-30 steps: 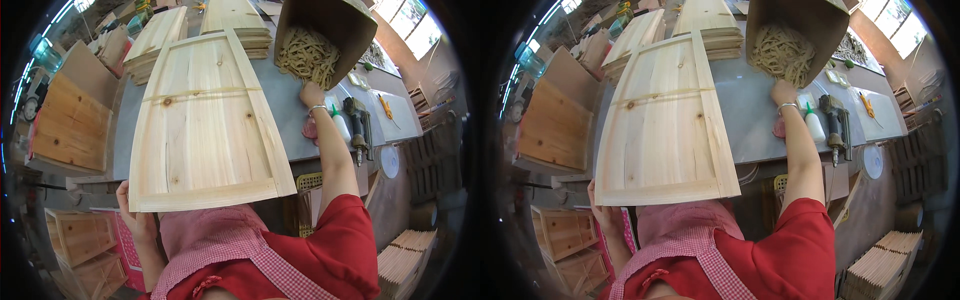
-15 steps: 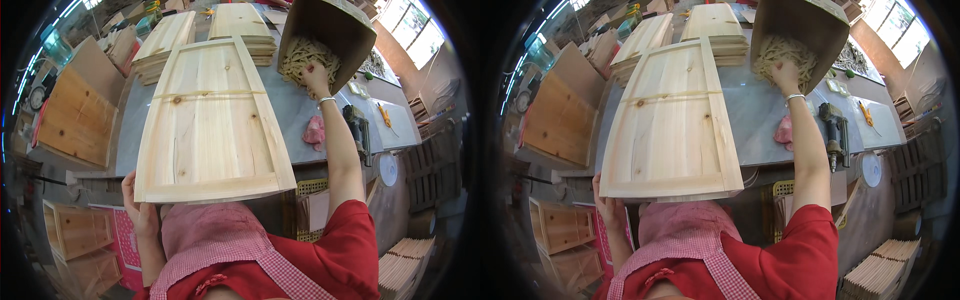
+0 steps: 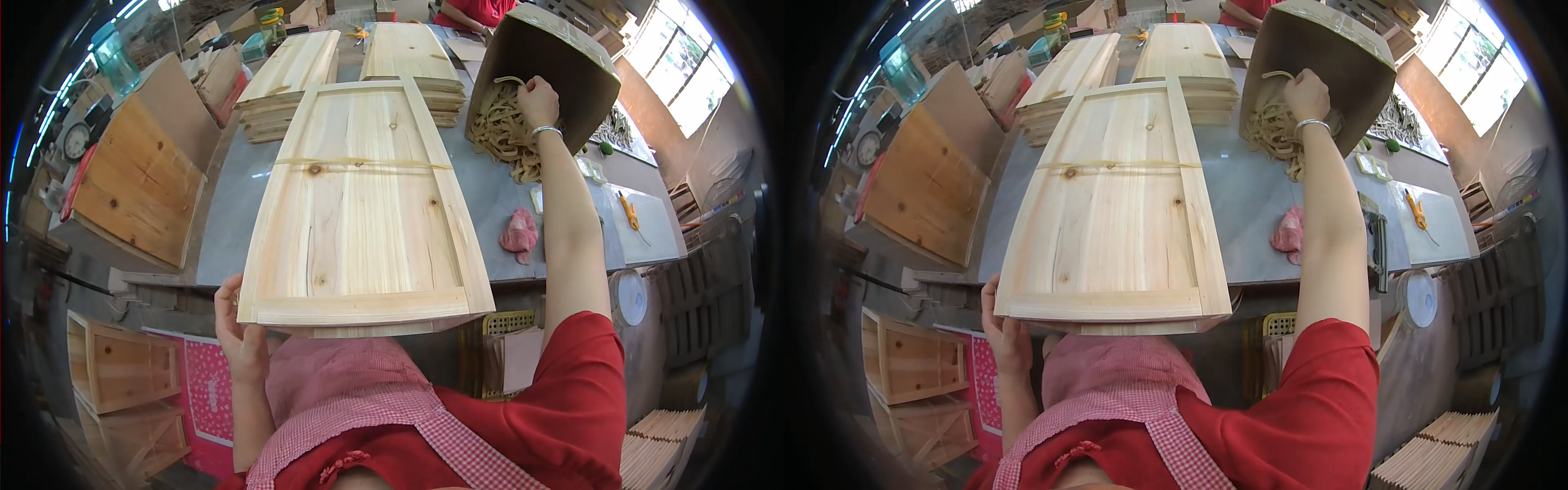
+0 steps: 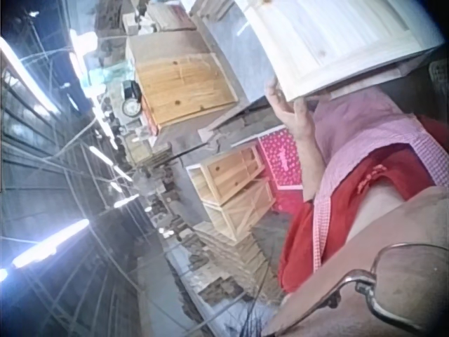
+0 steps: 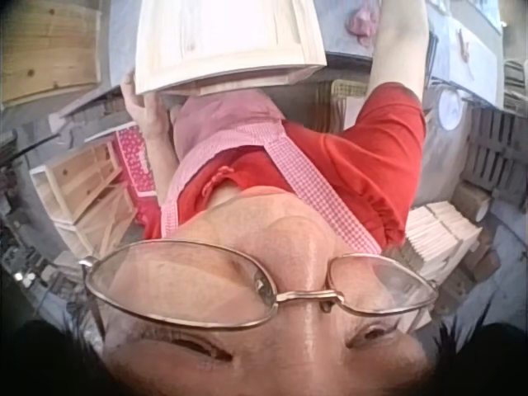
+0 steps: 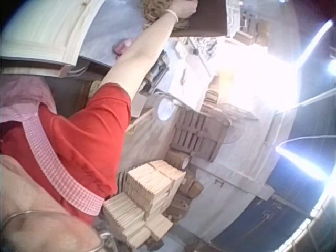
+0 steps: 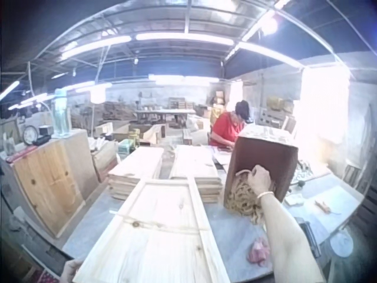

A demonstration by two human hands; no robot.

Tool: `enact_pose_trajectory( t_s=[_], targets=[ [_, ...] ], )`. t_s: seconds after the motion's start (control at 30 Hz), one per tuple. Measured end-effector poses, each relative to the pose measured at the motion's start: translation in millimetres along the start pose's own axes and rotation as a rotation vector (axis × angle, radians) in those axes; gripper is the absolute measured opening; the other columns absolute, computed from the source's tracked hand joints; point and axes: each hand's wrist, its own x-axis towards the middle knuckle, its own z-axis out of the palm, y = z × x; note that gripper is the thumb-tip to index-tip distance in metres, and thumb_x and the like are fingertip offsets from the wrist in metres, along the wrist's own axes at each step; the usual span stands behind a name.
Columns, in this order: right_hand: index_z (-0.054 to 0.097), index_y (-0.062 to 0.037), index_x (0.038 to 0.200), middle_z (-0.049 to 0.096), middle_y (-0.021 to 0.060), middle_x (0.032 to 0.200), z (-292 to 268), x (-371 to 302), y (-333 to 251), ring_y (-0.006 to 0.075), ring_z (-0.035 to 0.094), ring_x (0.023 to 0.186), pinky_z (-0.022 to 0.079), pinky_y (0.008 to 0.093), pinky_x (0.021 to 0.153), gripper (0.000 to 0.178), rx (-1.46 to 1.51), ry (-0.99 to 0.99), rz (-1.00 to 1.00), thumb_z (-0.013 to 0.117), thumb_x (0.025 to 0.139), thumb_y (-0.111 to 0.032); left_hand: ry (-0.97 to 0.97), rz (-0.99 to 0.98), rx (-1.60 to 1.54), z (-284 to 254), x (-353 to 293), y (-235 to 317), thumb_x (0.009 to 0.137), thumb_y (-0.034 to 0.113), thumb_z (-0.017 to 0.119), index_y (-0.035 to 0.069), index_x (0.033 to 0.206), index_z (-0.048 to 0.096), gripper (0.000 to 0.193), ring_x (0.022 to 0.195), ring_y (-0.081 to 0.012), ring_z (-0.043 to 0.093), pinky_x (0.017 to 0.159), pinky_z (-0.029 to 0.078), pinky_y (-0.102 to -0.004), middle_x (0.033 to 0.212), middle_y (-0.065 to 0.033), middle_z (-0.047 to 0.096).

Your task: Applying glue to wooden panels and assembling them into rectangular crates, securing them with rubber bands.

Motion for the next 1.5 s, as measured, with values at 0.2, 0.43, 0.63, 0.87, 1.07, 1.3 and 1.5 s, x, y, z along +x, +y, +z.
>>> enact_pose_trajectory(
  t_s=[0.2,0.43,0.63,0.87,1.07,1.3,1.5],
  targets=[
    [0.076,-0.0115,0.098,0.072,0.0205,0.101,-2.0,16.6,1.3,0.0391,0.069,0.099,0.055,0.0482,0.087,0.025,-0.172,-0.1,0.053,0.061,0.085,-0.028,-0.027,-0.026,-0.032,-3.2,0.2,-3.7,0.081,0.035,0.081,0.001,0.143,0.038,0.082,0.127,-0.0205,0.051,0.108,0.04,-0.0347,0.135,-0.009,0.052],
    [0.076,-0.0076,0.099,0.072,0.0208,0.1,-15.4,17.9,8.1,0.0397,0.069,0.1,0.054,0.0486,0.087,0.03,-0.336,-0.207,0.047,0.061,0.088,-0.032,-0.007,-0.035,0.005,6.4,2.5,3.8,0.082,0.037,0.079,0.0,0.141,0.04,0.08,0.123,-0.0186,0.053,0.106,0.04,-0.0333,0.131,-0.0083,0.053],
    [0.073,-0.0025,0.093,0.073,0.0215,0.097,-62.4,-11.4,0.4,0.0356,0.071,0.097,0.054,0.0444,0.088,0.029,-0.135,-0.431,-0.115,0.06,0.086,-0.027,0.005,0.01,0.076,1.9,-0.5,5.9,0.08,0.04,0.079,-0.001,0.144,0.039,0.086,0.125,-0.0209,0.052,0.106,0.04,-0.0348,0.136,-0.0112,0.05],
    [0.063,0.0004,0.091,0.058,0.01,0.07,-200.9,-184.5,-157.5,0.0151,0.058,0.063,0.048,0.0292,0.061,0.006,0.539,-0.506,-0.778,0.061,0.085,-0.002,-0.104,0.864,0.658,15.6,-1.5,68.3,0.072,0.048,0.087,-0.003,0.145,0.037,0.101,0.138,-0.0384,0.043,0.113,0.035,-0.0476,0.15,-0.0289,0.038],
    [0.055,-0.0049,0.083,0.049,0.0096,0.063,-232.6,-314.7,-211.8,0.0289,0.056,0.058,0.044,0.0384,0.06,0.013,0.837,-0.843,-1.201,0.068,0.08,-0.006,-0.464,0.846,0.636,28.0,-20.9,109.9,0.078,0.022,0.084,0.001,0.111,0.065,0.044,0.116,-0.0363,0.062,0.108,0.04,-0.0493,0.117,-0.023,0.066],
    [0.056,-0.0084,0.077,0.053,0.0062,0.065,-232.8,-330.8,-183.5,0.028,0.054,0.059,0.043,0.0389,0.069,0.026,0.754,-0.888,-1.144,0.077,0.082,-0.023,-0.666,-0.246,-0.373,-34.6,-54.6,103.3,0.085,0.017,0.076,0.008,0.074,0.062,0.02,0.074,-0.0215,0.067,0.099,0.044,-0.0465,0.071,-0.0043,0.062],
    [0.059,0.0032,0.075,0.053,0.0079,0.065,-250.9,-270.8,-73.6,0.0211,0.049,0.064,0.046,0.0418,0.09,0.021,0.57,-0.25,-0.888,0.061,0.093,-0.008,-0.469,1.032,1.052,-76.8,10.4,108.2,0.072,0.014,0.083,0.01,0.071,0.054,0.03,0.079,-0.023,0.064,0.092,0.048,-0.0455,0.076,-0.0032,0.058]
  ],
)
